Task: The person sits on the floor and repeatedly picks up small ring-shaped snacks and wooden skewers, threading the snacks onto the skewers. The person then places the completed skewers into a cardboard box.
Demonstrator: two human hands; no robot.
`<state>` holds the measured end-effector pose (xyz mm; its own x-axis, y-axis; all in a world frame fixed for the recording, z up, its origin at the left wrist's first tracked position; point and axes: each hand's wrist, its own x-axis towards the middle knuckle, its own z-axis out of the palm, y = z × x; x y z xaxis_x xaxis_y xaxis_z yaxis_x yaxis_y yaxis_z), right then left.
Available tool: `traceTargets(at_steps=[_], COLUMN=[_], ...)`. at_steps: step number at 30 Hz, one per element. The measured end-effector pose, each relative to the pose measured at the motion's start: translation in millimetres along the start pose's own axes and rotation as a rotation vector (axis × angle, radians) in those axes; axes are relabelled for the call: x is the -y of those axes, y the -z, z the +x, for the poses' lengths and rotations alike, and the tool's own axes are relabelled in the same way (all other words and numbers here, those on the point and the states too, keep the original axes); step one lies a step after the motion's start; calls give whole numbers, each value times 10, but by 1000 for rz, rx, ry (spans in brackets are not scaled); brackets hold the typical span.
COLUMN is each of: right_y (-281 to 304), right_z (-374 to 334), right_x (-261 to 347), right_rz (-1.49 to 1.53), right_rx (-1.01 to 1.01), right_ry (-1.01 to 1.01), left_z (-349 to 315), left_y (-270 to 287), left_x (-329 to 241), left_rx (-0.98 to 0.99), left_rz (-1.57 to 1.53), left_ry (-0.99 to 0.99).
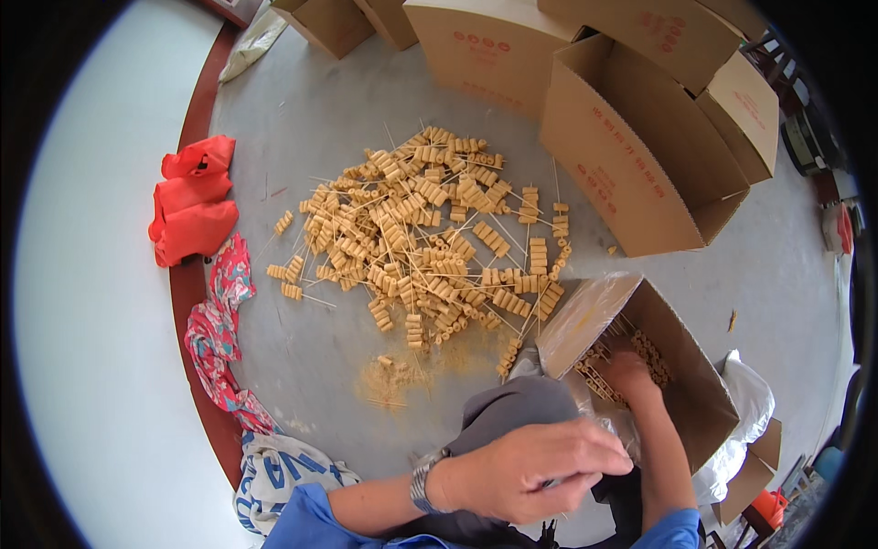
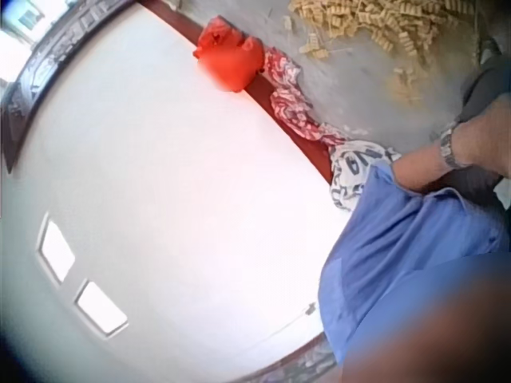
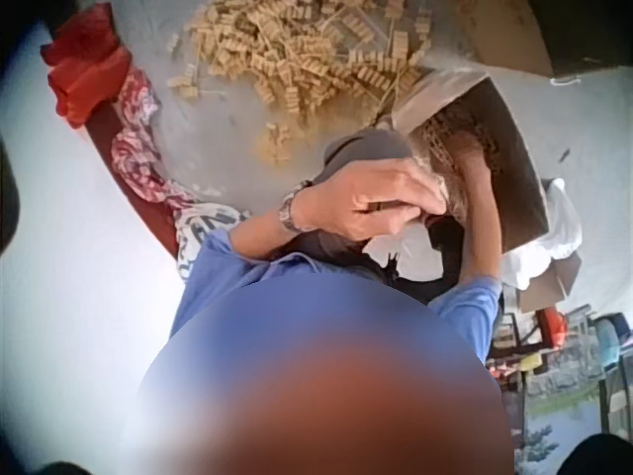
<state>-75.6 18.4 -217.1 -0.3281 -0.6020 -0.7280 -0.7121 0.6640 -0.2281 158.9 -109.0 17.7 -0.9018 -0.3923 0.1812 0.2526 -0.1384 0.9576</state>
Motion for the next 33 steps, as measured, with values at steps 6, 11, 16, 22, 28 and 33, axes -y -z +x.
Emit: traceTargets(at_steps=[6,11,16,22,28,33], right_y=[761,722,530,549,576,597], right_z=[-1172,-1806,-2197,-2160,-2050,-1970], right_x=[199,137,22,160,90,137], right_rz=[272,191,231,170,119,129], right_rx=[-87,-184,-160,-234,-211,-129], right_ry=[34,128,-3,1,-15,-66], left_z=[-243,-1095,-865,-472,-220,38], left_y=[972,1897,2523,3142,3395,3404], left_x=[537,1562,1860,2025,2361,2451], left_rx=[-435,-265,-113,114,353,640], left_rz=[-89,1202,1563,1723,1900,1907], left_ry=[425,720,790,906,916,1088])
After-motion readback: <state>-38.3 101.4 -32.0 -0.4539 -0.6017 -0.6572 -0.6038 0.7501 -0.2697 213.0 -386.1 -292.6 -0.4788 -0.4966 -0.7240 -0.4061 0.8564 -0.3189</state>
